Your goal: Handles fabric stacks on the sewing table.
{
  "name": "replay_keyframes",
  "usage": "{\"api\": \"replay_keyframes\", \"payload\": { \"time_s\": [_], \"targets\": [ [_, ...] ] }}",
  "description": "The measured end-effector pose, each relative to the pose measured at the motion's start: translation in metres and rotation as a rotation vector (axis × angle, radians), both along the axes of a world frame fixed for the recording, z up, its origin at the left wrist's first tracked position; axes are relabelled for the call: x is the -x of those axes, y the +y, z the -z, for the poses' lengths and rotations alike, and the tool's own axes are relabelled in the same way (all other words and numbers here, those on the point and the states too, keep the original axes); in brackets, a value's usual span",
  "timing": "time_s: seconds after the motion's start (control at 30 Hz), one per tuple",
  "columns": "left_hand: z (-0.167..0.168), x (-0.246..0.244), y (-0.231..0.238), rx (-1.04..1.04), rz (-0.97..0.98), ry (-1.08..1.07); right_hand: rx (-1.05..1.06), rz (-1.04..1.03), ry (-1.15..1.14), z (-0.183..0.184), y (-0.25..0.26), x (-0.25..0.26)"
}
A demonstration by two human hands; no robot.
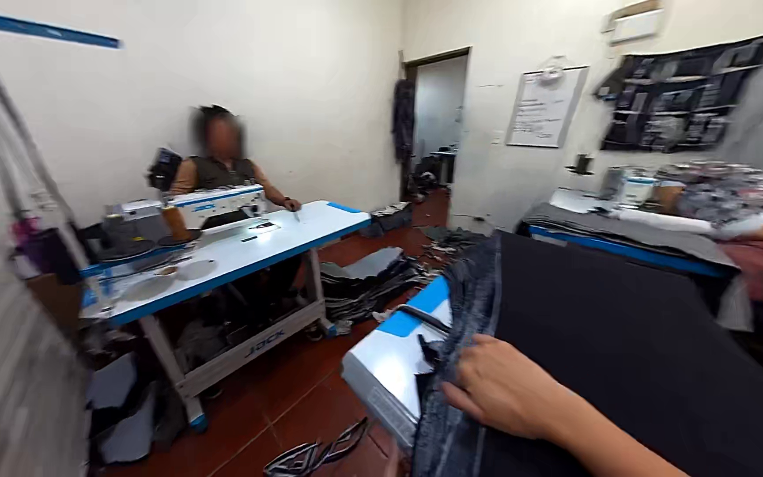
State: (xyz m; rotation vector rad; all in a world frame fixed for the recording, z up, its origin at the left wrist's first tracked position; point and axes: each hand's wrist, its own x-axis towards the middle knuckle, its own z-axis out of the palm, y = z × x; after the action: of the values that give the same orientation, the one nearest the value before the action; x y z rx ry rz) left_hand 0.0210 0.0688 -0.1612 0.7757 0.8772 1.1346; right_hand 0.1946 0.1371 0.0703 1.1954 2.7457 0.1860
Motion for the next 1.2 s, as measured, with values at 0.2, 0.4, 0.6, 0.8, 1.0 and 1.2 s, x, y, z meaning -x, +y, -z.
{"api": "replay_keyframes", "payload": {
  "time_s": [0.2,0.4,0.6,0.8,1.0,1.2],
  "targets": [
    [-0.011,-0.009,0.020,0.138,-0.101,-0.075,-0.056,-0.040,0.014,0.004,0.003,0.000],
    [0.002,0.011,0.038,0.270,-0.271,-0.475,-0.048,-0.039,-0.005,0.004,0.004,0.000],
    [0.004,0.019,0.030,0.200,-0.321,-0.367,-0.155,-0.104,0.057,0.013,0.007,-0.004],
    [-0.001,0.025,0.010,0.281,-0.577,-0.137,-0.224,-0.155,0.116,0.020,0.007,-0.007],
    [0.000,0.076,-0.037,0.275,-0.589,-0.024,-0.153,-0.091,0.096,0.008,0.004,-0.006],
    [0.008,0.116,-0.049,0.274,-0.392,0.036,-0.309,-0.285,0.179,0.017,0.014,-0.012]
  ]
}}
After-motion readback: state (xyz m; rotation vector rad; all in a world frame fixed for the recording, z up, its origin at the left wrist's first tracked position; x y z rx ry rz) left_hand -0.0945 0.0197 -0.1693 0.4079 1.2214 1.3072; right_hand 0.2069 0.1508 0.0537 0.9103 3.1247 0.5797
